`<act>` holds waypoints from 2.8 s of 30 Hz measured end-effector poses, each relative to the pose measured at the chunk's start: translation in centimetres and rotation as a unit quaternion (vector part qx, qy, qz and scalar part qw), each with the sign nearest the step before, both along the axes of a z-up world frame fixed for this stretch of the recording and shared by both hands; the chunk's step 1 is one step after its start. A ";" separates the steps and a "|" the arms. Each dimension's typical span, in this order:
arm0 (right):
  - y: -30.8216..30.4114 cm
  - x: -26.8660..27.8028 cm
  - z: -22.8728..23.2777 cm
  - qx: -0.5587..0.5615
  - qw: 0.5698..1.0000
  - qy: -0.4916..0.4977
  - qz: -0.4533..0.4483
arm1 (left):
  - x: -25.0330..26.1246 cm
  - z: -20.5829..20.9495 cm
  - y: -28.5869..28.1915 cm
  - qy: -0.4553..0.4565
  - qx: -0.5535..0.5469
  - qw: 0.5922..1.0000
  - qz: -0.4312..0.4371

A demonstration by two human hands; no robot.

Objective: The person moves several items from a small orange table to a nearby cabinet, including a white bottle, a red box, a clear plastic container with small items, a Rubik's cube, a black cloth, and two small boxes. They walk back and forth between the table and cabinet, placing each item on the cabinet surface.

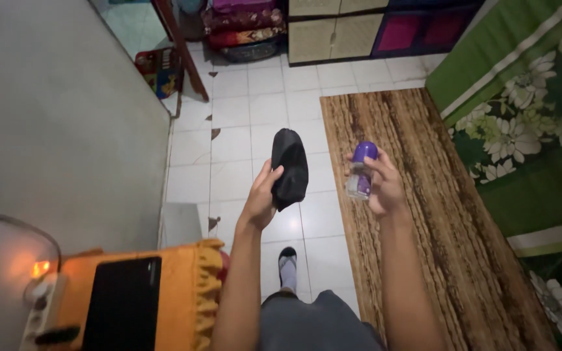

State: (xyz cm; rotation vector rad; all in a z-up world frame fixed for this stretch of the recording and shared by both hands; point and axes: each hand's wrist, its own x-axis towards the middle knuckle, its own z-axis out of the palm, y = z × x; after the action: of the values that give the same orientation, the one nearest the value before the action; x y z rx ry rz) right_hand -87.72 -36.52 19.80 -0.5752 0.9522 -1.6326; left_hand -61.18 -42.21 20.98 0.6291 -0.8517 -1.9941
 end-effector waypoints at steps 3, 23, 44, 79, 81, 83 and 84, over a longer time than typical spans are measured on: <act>-4.7 -0.7 1.3 -0.010 1.000 0.003 -0.019 | -1.1 1.4 -5.1 0.007 -0.005 1.000 -0.028; -26.9 -16.7 2.7 -0.020 0.979 0.016 -0.201 | -17.8 0.0 -32.6 -0.063 -0.039 0.994 -0.076; -45.8 -42.4 1.8 -0.006 0.979 0.065 -0.194 | -43.8 0.1 -54.1 0.023 -0.104 0.994 -0.032; -93.8 -71.4 2.9 -0.009 0.978 0.091 -0.186 | -75.1 2.0 -101.5 -0.066 -0.110 0.992 0.015; -95.2 -74.3 4.1 -0.043 0.980 0.104 -0.163 | -78.1 2.7 -102.9 -0.068 -0.131 0.989 0.028; -96.4 -76.9 4.7 -0.074 0.980 0.112 -0.144 | -81.1 3.3 -104.3 -0.075 -0.150 0.985 0.034; -97.1 -78.1 4.8 -0.083 0.982 0.103 -0.133 | -82.5 3.6 -105.0 -0.050 -0.148 0.987 0.041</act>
State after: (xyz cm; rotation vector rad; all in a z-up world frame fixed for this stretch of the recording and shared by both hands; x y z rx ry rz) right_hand -165.82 -133.63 24.57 -0.7692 1.0858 -1.9318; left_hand -143.72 -147.19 24.55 0.5841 -1.1384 -1.7301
